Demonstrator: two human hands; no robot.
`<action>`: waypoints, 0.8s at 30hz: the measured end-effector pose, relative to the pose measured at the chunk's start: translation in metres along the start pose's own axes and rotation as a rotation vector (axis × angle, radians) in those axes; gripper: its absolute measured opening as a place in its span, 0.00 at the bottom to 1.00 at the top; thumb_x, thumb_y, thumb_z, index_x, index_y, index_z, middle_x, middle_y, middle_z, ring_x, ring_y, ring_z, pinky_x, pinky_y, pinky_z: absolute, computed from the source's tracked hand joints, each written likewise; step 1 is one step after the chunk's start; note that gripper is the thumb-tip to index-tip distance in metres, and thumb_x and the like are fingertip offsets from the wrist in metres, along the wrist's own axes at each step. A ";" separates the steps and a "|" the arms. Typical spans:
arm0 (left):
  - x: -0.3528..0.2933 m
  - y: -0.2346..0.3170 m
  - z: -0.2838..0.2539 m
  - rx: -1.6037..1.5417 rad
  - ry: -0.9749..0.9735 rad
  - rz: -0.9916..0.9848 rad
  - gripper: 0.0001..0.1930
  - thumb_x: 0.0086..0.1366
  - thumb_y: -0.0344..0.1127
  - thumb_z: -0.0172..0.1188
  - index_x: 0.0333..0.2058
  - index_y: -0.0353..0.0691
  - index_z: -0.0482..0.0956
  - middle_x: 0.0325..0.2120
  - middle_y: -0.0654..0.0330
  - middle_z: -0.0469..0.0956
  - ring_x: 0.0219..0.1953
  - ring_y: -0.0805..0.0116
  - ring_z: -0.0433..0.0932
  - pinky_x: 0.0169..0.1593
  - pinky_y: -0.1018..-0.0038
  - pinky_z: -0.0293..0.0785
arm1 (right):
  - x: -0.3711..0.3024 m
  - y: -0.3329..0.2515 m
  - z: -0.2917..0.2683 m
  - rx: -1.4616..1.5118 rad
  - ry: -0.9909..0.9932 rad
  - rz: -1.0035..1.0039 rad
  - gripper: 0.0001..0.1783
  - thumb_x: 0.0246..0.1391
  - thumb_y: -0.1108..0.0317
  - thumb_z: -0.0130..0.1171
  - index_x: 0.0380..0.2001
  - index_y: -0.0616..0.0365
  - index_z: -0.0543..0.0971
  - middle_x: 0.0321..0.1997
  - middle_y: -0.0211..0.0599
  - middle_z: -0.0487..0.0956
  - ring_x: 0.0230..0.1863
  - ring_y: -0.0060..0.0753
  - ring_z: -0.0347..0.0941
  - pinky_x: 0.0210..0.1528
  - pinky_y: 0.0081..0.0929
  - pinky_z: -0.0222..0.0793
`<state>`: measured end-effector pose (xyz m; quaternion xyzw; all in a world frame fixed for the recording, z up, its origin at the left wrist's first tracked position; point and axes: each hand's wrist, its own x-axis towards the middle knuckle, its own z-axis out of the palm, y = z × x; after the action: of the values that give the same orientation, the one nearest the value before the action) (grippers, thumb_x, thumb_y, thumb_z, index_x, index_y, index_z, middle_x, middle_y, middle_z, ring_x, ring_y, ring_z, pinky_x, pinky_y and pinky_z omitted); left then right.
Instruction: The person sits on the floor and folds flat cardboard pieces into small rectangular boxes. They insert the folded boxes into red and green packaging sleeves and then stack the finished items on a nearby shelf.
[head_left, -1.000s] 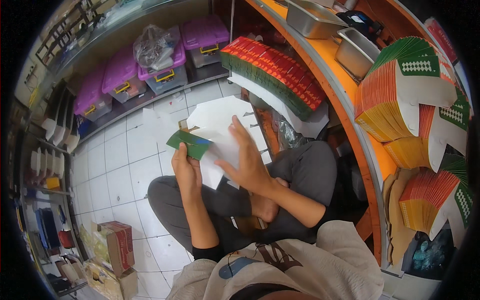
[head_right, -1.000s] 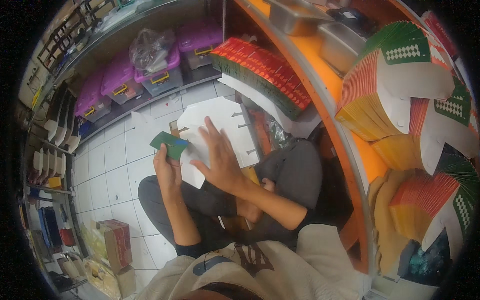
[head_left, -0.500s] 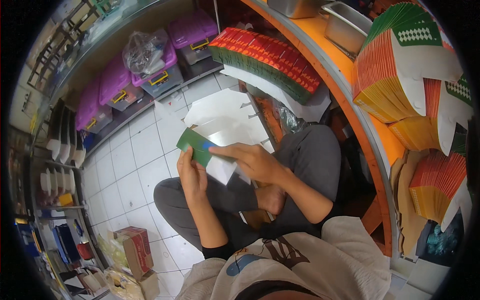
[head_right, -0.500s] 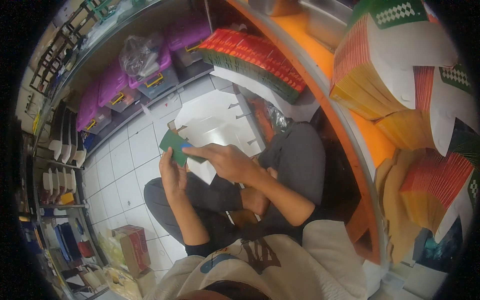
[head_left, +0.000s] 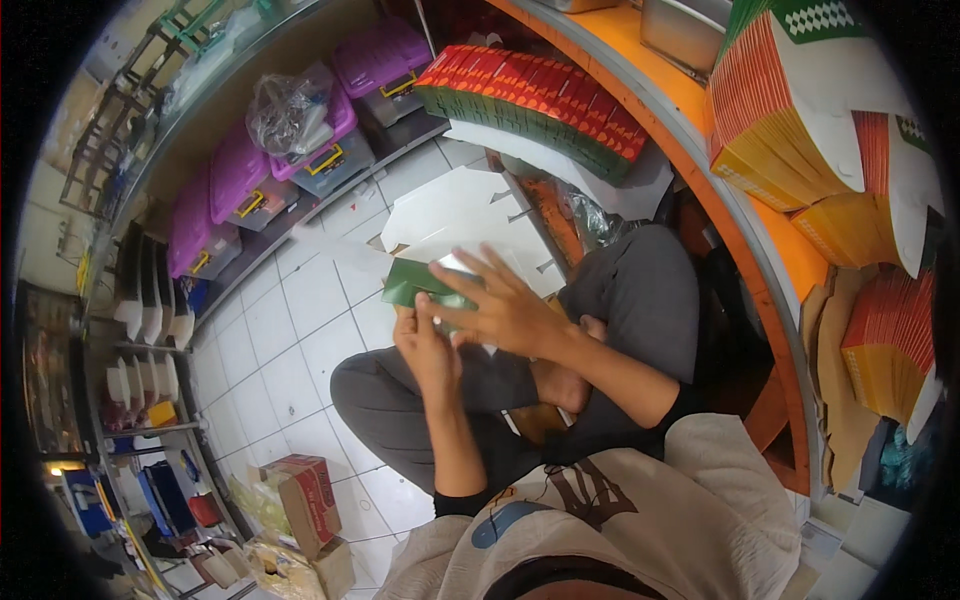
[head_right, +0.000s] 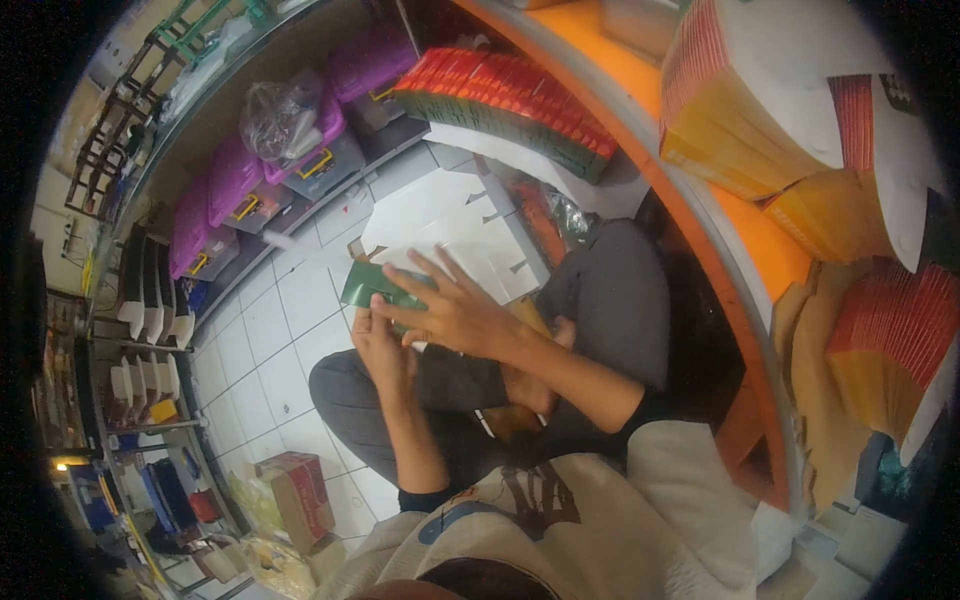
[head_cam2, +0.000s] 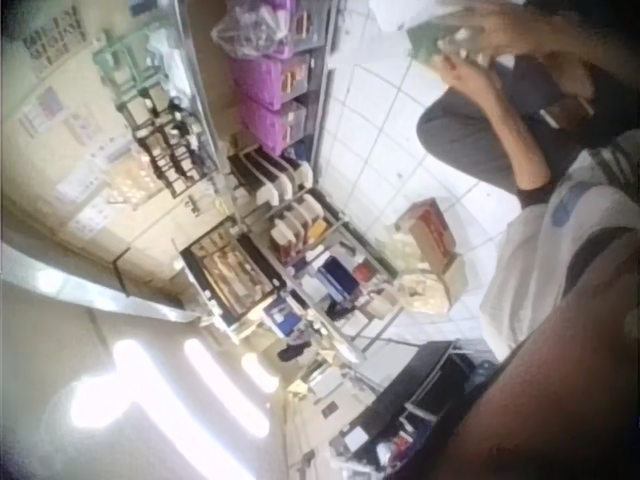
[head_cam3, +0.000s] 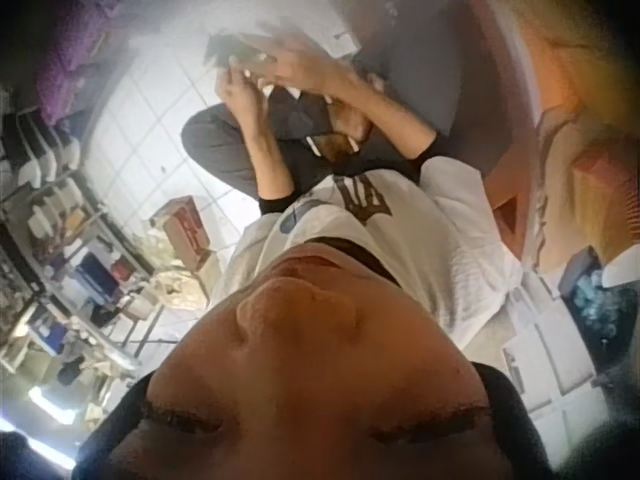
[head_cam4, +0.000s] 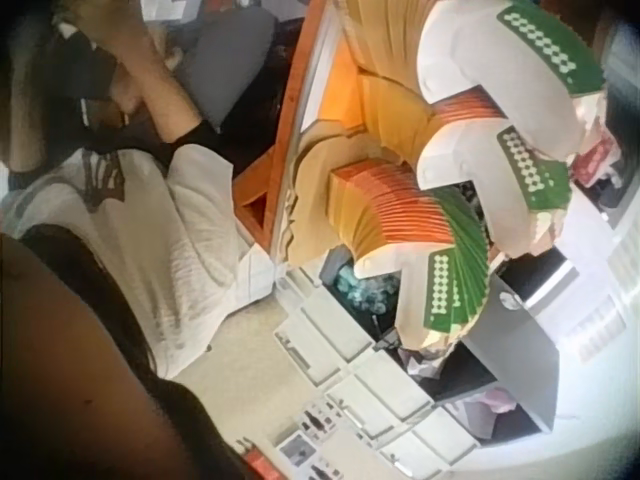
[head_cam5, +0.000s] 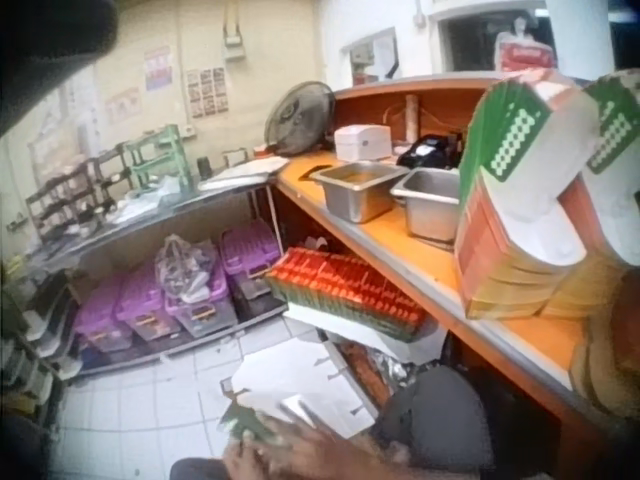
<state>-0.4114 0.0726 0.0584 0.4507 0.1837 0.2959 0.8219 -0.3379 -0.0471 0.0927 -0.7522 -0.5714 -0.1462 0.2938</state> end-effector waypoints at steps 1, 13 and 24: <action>-0.004 -0.001 0.007 -0.010 0.003 0.002 0.15 0.65 0.30 0.50 0.49 0.29 0.69 0.43 0.57 0.73 0.43 0.73 0.73 0.42 0.80 0.72 | -0.001 -0.001 0.004 0.054 0.034 0.064 0.26 0.48 0.58 0.58 0.53 0.41 0.73 0.62 0.43 0.62 0.60 0.53 0.59 0.61 0.53 0.52; 0.010 0.029 -0.021 -0.384 -0.043 -0.291 0.30 0.67 0.57 0.35 0.47 0.32 0.68 0.43 0.53 0.71 0.41 0.64 0.73 0.40 0.75 0.75 | -0.001 0.010 -0.021 0.215 0.035 -0.089 0.22 0.35 0.73 0.60 0.39 0.39 0.82 0.50 0.37 0.70 0.52 0.43 0.66 0.51 0.37 0.64; 0.003 0.042 -0.058 0.023 -0.095 -0.368 0.09 0.63 0.37 0.55 0.30 0.36 0.71 0.17 0.63 0.68 0.17 0.74 0.67 0.24 0.75 0.77 | -0.005 0.016 -0.042 0.308 0.020 -0.065 0.15 0.26 0.74 0.58 0.22 0.44 0.84 0.49 0.28 0.72 0.53 0.39 0.64 0.51 0.34 0.63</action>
<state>-0.4554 0.1287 0.0631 0.4326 0.2275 0.1170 0.8645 -0.3195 -0.0791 0.1189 -0.6779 -0.6080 -0.0737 0.4067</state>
